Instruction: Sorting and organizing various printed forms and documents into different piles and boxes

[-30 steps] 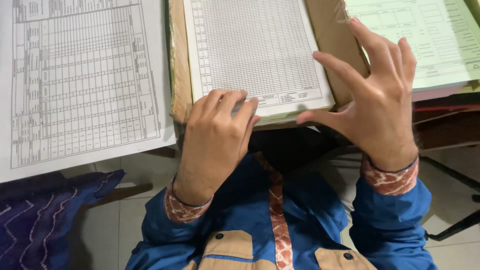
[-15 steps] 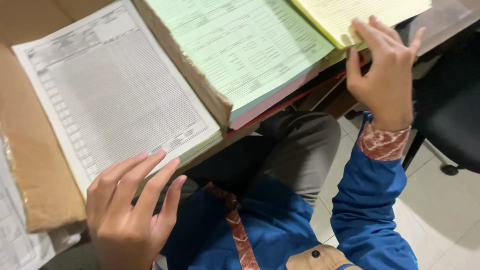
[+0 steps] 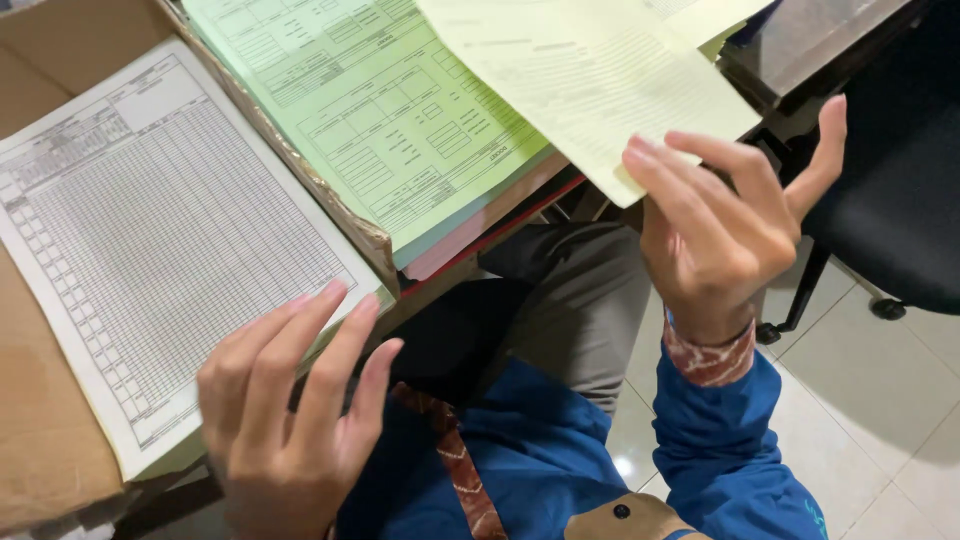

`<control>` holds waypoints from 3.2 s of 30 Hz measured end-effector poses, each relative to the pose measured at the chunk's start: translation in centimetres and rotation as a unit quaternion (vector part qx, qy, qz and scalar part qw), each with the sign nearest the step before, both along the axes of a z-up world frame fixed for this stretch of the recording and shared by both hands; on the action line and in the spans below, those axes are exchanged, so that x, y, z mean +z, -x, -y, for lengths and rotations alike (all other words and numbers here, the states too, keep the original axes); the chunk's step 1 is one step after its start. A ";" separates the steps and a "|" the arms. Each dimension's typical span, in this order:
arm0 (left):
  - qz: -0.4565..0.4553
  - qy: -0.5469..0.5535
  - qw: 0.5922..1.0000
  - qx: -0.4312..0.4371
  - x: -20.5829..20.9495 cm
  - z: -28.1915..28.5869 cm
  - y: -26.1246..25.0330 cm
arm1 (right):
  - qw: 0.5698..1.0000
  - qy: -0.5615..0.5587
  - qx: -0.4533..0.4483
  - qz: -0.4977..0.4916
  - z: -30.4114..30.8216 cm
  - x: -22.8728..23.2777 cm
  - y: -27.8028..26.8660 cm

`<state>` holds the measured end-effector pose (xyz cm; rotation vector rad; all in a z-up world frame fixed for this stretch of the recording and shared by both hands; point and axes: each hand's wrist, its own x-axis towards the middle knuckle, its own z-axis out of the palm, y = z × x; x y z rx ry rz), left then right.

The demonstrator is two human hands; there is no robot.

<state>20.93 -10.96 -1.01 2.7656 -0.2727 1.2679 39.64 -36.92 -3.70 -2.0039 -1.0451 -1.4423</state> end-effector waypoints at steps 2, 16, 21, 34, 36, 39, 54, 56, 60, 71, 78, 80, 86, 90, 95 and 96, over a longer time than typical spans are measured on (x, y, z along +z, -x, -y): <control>-0.006 -0.022 1.000 0.013 0.3 1.2 -0.7 | 0.999 0.028 0.015 0.019 -0.2 -0.5 1.7; 0.060 0.115 0.991 -0.021 0.7 -1.8 4.3 | 0.975 0.080 0.208 -0.022 -5.7 0.3 5.3; 0.061 0.144 0.988 0.010 0.4 -3.9 8.2 | 0.952 0.148 0.268 -0.017 -9.1 1.9 7.3; -0.115 0.053 0.987 0.096 -1.5 -4.5 9.5 | 0.905 0.323 0.274 -0.051 -15.6 1.4 7.2; -0.127 0.044 0.984 0.116 -2.7 -4.8 8.6 | 0.888 0.374 0.252 -0.091 -15.4 1.5 6.3; -0.107 -0.004 0.979 0.171 -3.8 -5.2 7.5 | 0.915 0.308 0.252 -0.066 -15.5 1.5 5.2; -0.099 0.054 0.975 0.192 -3.4 -5.2 6.4 | 0.926 0.250 0.147 -0.243 -9.9 0.1 1.9; -0.111 0.046 0.971 0.207 -3.5 -5.2 6.4 | 0.934 0.254 0.133 -0.213 -9.3 -0.2 2.2; -0.115 0.034 0.972 0.201 -3.3 -4.8 6.2 | 0.950 0.230 0.122 -0.174 -8.3 -1.0 1.9; -0.018 -0.024 0.994 0.102 -2.1 -0.4 1.6 | 0.989 -0.004 0.084 -0.126 -8.0 -2.5 3.3; 0.153 -0.048 0.983 0.091 -0.1 0.5 0.7 | 0.982 0.056 0.164 -0.071 -8.4 1.8 9.3; 0.161 0.059 0.984 0.055 -3.0 -1.2 1.2 | 0.978 0.142 0.113 -0.107 -5.7 1.7 8.5; 0.152 -0.002 0.976 0.159 -1.3 -3.8 4.1 | 0.978 0.109 0.163 -0.071 -5.4 2.3 8.2; 0.042 -0.073 0.987 0.137 -2.2 -1.6 4.0 | 0.969 0.110 0.217 -0.047 -7.1 2.9 9.4; 0.097 0.161 0.981 -0.047 -0.9 -3.0 5.1 | 0.962 0.112 0.238 -0.069 -6.7 -0.4 4.3; 0.098 0.160 0.981 -0.048 -1.5 -4.0 5.3 | 0.963 0.112 0.237 -0.068 -6.6 -0.6 3.9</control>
